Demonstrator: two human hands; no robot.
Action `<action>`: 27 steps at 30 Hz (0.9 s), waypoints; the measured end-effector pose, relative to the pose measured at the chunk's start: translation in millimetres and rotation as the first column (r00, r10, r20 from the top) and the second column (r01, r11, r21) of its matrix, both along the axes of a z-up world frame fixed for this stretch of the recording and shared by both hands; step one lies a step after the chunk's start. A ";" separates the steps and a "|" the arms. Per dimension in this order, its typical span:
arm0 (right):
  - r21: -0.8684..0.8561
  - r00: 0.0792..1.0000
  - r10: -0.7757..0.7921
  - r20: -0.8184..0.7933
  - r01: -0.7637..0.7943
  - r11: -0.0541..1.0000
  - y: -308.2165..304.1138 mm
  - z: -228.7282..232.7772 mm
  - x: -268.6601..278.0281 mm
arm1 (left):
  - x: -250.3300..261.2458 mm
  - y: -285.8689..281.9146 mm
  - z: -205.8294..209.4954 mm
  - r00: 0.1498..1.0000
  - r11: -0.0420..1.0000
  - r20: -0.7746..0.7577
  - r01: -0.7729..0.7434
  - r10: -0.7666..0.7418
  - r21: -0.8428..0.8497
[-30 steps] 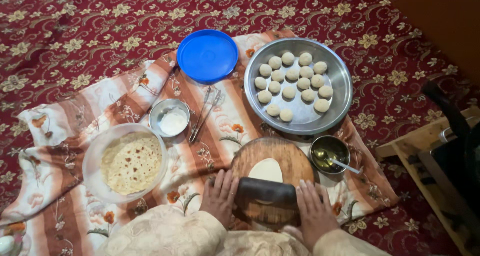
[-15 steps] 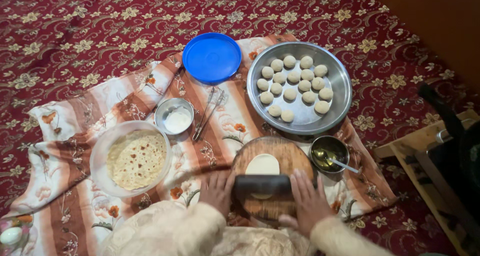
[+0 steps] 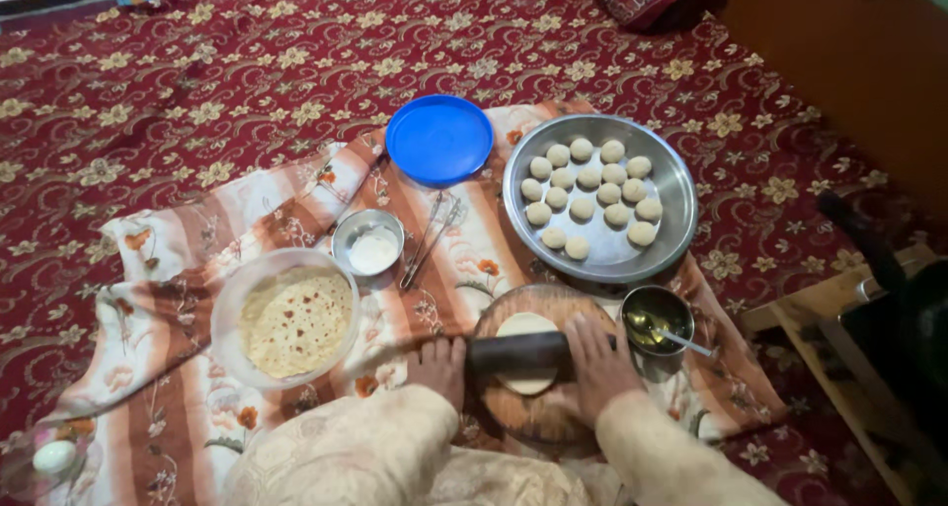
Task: The person rolls balls of dough into flat circles using a rolling pin on a wooden board, then brushes oil onto one and stacks them.
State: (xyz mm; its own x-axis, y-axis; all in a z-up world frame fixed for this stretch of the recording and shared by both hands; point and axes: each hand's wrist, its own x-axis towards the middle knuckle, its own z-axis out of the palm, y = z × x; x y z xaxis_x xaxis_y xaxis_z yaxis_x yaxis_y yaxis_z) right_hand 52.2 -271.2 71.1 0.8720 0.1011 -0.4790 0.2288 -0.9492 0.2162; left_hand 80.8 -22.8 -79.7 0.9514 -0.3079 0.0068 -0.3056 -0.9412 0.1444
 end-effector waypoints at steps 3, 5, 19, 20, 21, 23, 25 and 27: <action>-0.047 0.988 0.063 -0.139 -0.070 0.996 -1.6 18.7 -54.1 | -47.4 7.6 -5.9 0.995 0.999 0.098 0.036 -0.034 -0.024; 0.036 0.991 0.042 -0.129 -0.038 0.999 -5.7 17.9 -80.2 | -61.2 7.8 2.6 0.999 0.999 0.002 0.049 -0.049 0.007; 0.786 0.679 -0.734 0.019 0.443 0.431 -13.0 -169.2 13.0 | -95.8 31.2 82.9 0.972 0.931 0.033 0.232 -0.233 -0.282; 0.776 0.627 -0.778 -0.051 0.515 0.364 -11.3 -171.8 16.0 | -96.2 32.1 81.5 0.972 0.931 0.030 0.230 -0.231 -0.283; 0.759 0.566 -0.816 -0.119 0.581 0.293 -10.8 -173.1 17.5 | -97.5 33.4 80.2 0.968 0.929 0.113 0.247 -0.224 -0.274; 0.721 0.589 -0.795 -0.143 0.612 0.324 -12.3 -174.1 15.6 | -95.7 35.1 77.3 0.957 0.928 0.194 0.262 -0.215 -0.264; 0.681 0.610 -0.774 -0.169 0.640 0.356 -10.8 -174.0 13.2 | -94.0 34.2 76.0 0.954 0.901 0.132 0.299 -0.270 -0.313; 0.903 0.578 -0.725 -0.376 0.403 -0.147 -2.6 -168.3 14.2 | -92.2 33.5 76.4 0.958 0.900 0.062 0.285 -0.280 -0.329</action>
